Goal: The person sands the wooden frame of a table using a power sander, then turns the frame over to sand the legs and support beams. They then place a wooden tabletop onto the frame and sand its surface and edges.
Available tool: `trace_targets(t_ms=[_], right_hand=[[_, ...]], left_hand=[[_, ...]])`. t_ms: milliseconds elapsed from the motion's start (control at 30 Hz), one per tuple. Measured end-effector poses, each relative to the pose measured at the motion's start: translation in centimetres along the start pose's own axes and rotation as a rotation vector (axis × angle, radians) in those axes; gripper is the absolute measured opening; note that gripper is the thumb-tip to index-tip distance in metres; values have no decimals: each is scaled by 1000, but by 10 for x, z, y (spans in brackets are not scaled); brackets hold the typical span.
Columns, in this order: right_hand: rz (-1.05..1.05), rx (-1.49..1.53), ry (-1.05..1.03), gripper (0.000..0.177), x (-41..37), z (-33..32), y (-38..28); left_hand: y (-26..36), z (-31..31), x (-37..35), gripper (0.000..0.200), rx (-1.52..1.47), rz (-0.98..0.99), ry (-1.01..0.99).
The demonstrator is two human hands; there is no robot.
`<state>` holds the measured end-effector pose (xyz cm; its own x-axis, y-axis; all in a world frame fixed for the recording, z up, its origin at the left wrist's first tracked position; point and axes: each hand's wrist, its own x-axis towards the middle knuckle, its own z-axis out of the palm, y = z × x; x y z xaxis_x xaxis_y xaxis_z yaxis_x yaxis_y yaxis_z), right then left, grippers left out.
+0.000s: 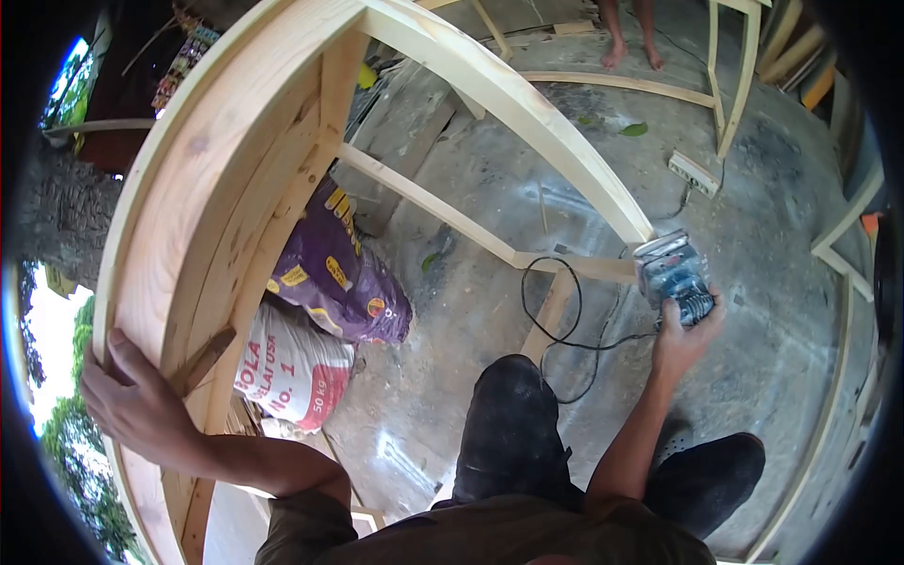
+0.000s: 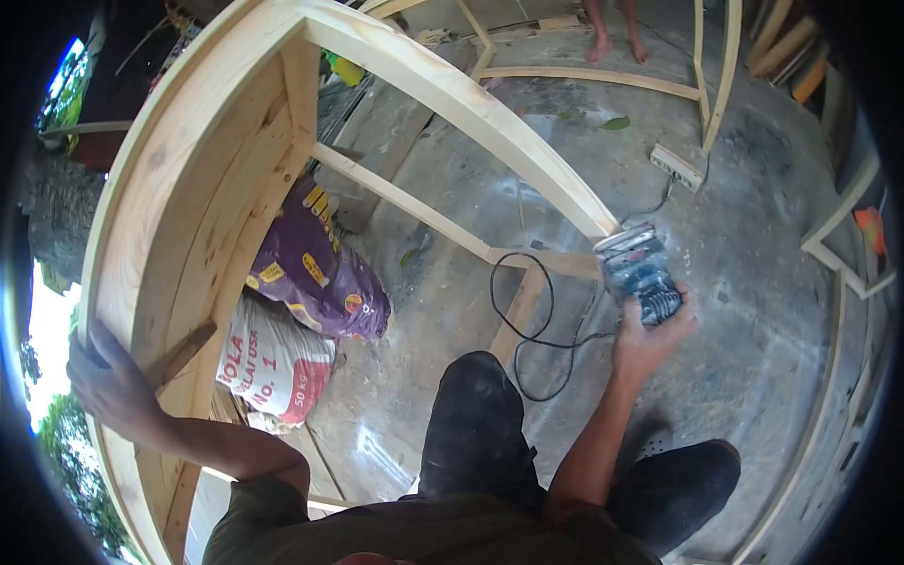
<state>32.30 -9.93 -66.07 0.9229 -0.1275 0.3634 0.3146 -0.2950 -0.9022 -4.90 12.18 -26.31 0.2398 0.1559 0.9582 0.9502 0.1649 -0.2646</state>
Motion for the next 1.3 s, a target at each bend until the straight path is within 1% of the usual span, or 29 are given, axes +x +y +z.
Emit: trace_targets(t_ms=[100, 133, 200, 267, 300, 400, 433, 500, 567, 600, 667, 700, 767, 800, 833, 900, 933, 1000, 1067, 1133, 1200, 1233, 1267, 1300], right_hand=[[-1, 83, -150, 66, 31, 2, -71], [-24, 66, -218, 66, 47, 4, -94], [-61, 18, -362, 67, 85, 11, -144], [-96, 46, -500, 67, 123, 27, -203], [-146, 47, -556, 68, 139, 36, -232], [-309, 116, -701, 68, 182, 65, -312], [-306, 122, -732, 69, 190, 71, -338], [-358, 126, -797, 71, 206, 76, -371], [-460, 143, -869, 73, 217, 76, -383], [-416, 105, -896, 73, 217, 74, -385], [-327, 44, -954, 75, 209, 64, -355], [-262, 17, -979, 76, 204, 59, -324], [-160, -47, -1003, 77, 196, 47, -262], [-119, -83, -997, 78, 189, 37, -231], [53, 74, -1013, 77, 181, 31, -190], [241, 204, -1008, 76, 162, 29, -111], [254, 170, -984, 75, 160, 21, -75], [404, 94, -965, 75, 158, 20, -44], [692, -35, -1015, 77, 163, -12, -40], [290, -673, -1168, 87, 174, -36, -60], [279, -788, -1286, 89, 184, -76, -75], [318, -793, -1304, 89, 189, -101, -96], [203, -879, -1284, 89, 193, -128, -89], [187, -932, -1272, 89, 204, -155, -99]], left_hand=[[2, -12, 0, 53, 1, 4, -40], [-3, -10, 0, 54, -1, 30, -43], [-1, -16, 2, 60, -3, 49, -132], [3, -28, 7, 66, -38, 62, -195], [4, -34, 10, 68, -73, 49, -257], [12, -56, 17, 70, -90, -2, -410], [12, -62, 19, 69, -81, 2, -452], [12, -75, 24, 68, -100, 1, -528], [5, -85, 30, 65, -161, 7, -606], [-1, -85, 38, 62, -189, 13, -665], [1, -89, 58, 49, -201, -22, -800], [1, -89, 68, 45, -219, -32, -907], [7, -91, 78, 37, -123, 12, -954], [6, -89, 80, 35, -130, 28, -967], [7, -88, 83, 35, -100, 35, -976], [2, -88, 85, 38, -74, 35, -990], [4, -83, 82, 40, -63, 50, -996], [2, -73, 72, 43, -36, 60, -939], [0, -74, 65, 45, -54, 74, -951], [-5, -73, 70, 47, -67, 59, -971], [-7, -78, 71, 45, -126, 50, -988], [-7, -81, 72, 44, -155, 34, -989], [-7, -82, 75, 44, -181, 16, -987], [-6, -87, 79, 42, -207, -3, -1020]])
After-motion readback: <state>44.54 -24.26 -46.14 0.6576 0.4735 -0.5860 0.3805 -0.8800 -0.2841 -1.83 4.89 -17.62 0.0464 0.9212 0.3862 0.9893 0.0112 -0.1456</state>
